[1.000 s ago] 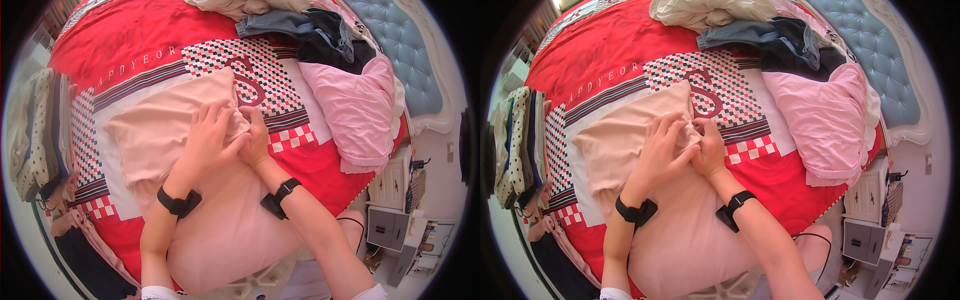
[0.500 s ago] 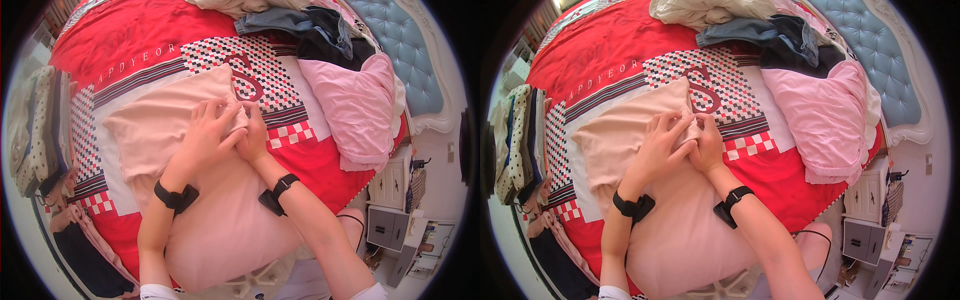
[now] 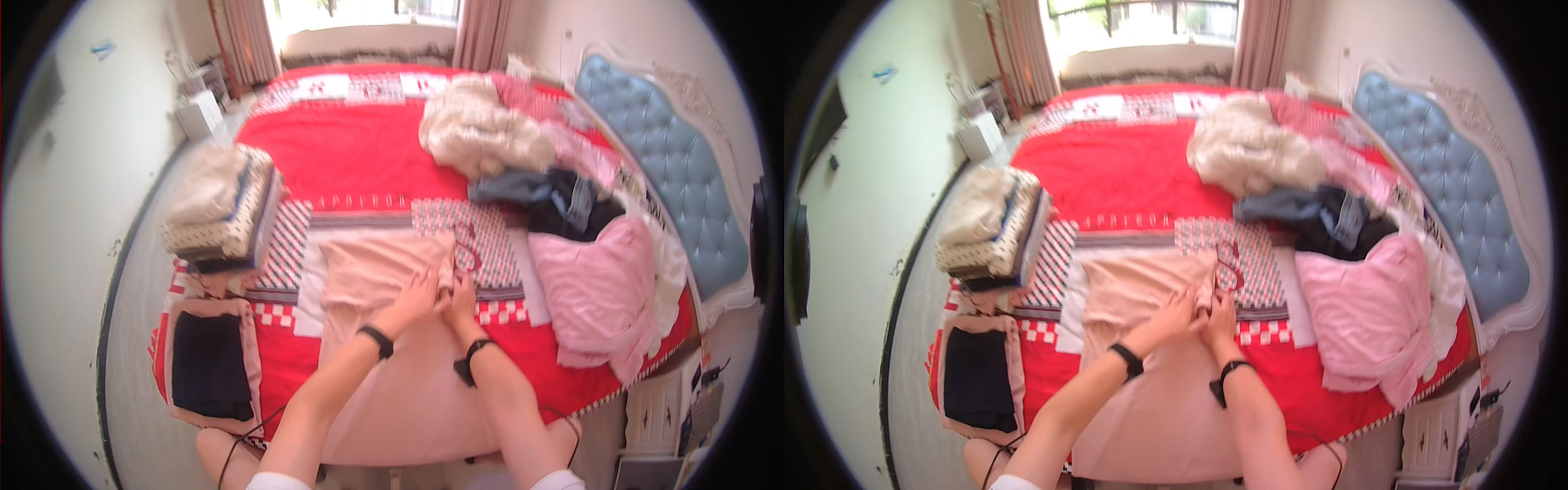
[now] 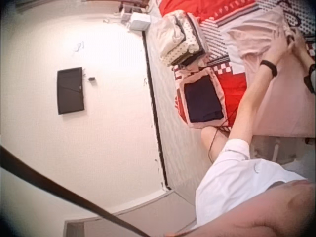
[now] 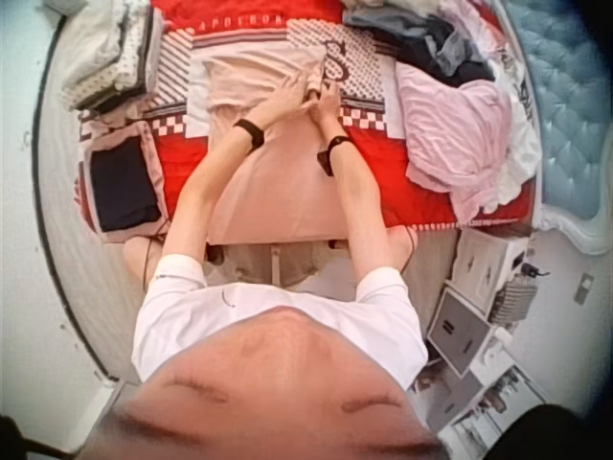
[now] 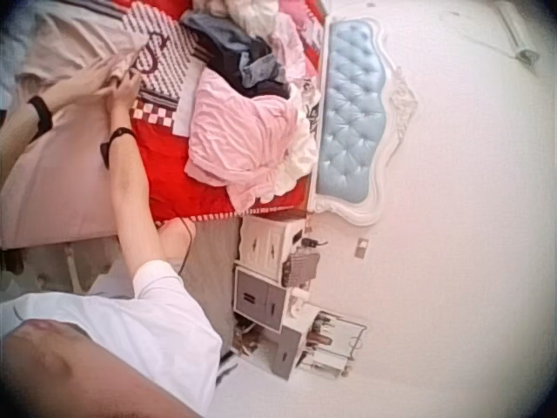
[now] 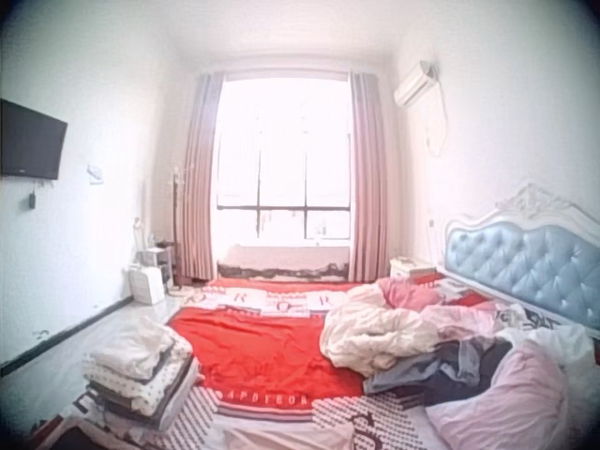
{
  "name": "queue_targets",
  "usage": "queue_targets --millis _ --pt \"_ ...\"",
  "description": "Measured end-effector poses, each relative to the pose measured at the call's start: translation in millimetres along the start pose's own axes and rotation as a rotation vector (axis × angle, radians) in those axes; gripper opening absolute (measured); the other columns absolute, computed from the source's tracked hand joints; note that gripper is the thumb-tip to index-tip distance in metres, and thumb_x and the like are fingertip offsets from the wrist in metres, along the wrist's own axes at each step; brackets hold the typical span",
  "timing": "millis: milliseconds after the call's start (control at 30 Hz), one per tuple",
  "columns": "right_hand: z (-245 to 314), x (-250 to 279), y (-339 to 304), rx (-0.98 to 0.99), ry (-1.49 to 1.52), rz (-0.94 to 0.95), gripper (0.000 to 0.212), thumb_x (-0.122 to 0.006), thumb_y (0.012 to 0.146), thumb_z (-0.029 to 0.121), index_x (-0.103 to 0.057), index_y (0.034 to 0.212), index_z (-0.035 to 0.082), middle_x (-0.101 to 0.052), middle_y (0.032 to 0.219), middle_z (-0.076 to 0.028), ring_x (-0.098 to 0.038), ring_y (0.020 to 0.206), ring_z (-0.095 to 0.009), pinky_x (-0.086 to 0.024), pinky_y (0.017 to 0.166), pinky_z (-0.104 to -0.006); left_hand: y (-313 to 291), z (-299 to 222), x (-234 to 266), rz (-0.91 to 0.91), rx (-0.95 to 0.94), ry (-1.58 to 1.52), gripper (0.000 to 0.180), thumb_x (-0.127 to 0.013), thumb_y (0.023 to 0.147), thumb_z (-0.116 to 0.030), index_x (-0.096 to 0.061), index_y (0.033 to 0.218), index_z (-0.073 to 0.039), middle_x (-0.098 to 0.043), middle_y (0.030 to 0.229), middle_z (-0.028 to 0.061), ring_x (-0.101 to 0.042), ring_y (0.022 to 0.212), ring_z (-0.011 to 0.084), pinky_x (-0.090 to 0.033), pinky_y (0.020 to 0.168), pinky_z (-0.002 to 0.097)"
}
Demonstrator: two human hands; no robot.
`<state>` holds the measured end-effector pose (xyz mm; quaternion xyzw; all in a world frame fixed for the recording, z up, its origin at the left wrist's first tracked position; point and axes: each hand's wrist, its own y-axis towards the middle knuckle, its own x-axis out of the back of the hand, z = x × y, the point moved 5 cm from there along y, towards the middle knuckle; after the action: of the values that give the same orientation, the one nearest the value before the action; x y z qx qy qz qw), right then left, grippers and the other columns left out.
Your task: Folding a pinkish-tan dress or long garment on a bed.
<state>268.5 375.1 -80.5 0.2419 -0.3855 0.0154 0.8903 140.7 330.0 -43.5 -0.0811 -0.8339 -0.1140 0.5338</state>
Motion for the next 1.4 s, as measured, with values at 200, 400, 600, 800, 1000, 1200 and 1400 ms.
queue_targets --millis 200,400,600,800,1000,1200,1400 --pt "-5.5 48.4 -58.1 -0.070 -0.026 0.117 0.054 -0.068 0.076 0.018 -0.049 0.121 -0.005 -0.050 0.117 -0.026 -0.050 0.110 -0.041 -0.044 0.094 -0.0443 -139.0 -67.1 121.2 0.070 0.011 0.031 0.087 -0.053 0.094 -0.050 -0.021 0.146 0.011 -0.024 0.152 0.0302 -0.023 0.143 0.0419 -0.022 0.118 0.0436" --pt "24.1 125.9 -136.7 -0.282 0.159 0.307 0.048 -0.065 0.080 0.017 -0.052 0.119 -0.007 -0.058 0.108 -0.023 -0.056 0.110 -0.037 -0.047 0.095 -0.0416 -293.9 -63.9 153.8 0.346 0.437 0.293 0.098 -0.050 0.088 -0.064 -0.020 0.149 0.006 -0.022 0.156 0.0238 -0.017 0.147 0.0364 -0.014 0.118 0.0535" --pt "91.9 193.9 -205.5 -0.794 0.907 0.525 0.049 -0.052 0.095 0.047 -0.062 0.092 -0.001 -0.062 0.067 -0.013 -0.058 0.051 -0.027 -0.052 0.052 -0.0376 -387.8 -55.1 83.7 0.439 0.741 0.026 0.108 -0.054 0.081 -0.070 -0.008 0.155 -0.006 -0.010 0.161 0.0186 -0.008 0.149 0.0366 -0.009 0.117 0.0582" --pt "62.5 259.6 -241.3 -0.784 1.416 0.507 0.082 -0.018 0.078 0.090 -0.030 0.049 0.014 -0.028 0.040 0.002 -0.027 0.032 -0.012 -0.018 0.034 -0.0262 -407.3 -64.8 51.8 0.506 0.821 -0.012 0.112 -0.058 0.077 -0.072 -0.010 0.155 -0.007 -0.009 0.160 0.0205 -0.011 0.147 0.0428 -0.015 0.117 0.0549" --pt "4.3 278.4 -275.8 -0.838 1.636 0.335 0.079 -0.018 0.085 0.084 -0.029 0.050 0.014 -0.027 0.040 0.002 -0.024 0.033 -0.012 -0.017 0.035 -0.0272 -401.7 -56.2 40.5 0.436 0.836 -0.013 0.112 -0.060 0.076 -0.071 -0.015 0.153 -0.003 -0.009 0.160 0.0227 -0.013 0.146 0.0420 -0.022 0.116 0.0518" --pt "10.9 280.8 -283.5 -0.943 1.676 0.233 0.077 -0.022 0.088 0.080 -0.028 0.049 0.014 -0.025 0.040 0.002 -0.023 0.033 -0.013 -0.016 0.035 -0.0278 -396.0 -47.1 22.0 0.234 0.772 0.093 0.120 -0.062 0.074 -0.071 -0.006 0.153 0.001 -0.001 0.159 0.0261 -0.002 0.148 0.0394 -0.011 0.118 0.0496" --pt "3.2 294.4 -264.9 -0.966 1.750 -0.033 0.067 -0.040 0.096 0.063 -0.026 0.048 0.018 -0.023 0.040 0.003 -0.021 0.032 -0.011 -0.016 0.036 -0.0264 -394.5 -38.1 -6.0 0.145 0.745 0.106 0.144 -0.067 0.061 -0.079 0.012 0.152 0.000 0.015 0.159 0.0239 0.018 0.147 0.0365 0.009 0.115 0.0576"
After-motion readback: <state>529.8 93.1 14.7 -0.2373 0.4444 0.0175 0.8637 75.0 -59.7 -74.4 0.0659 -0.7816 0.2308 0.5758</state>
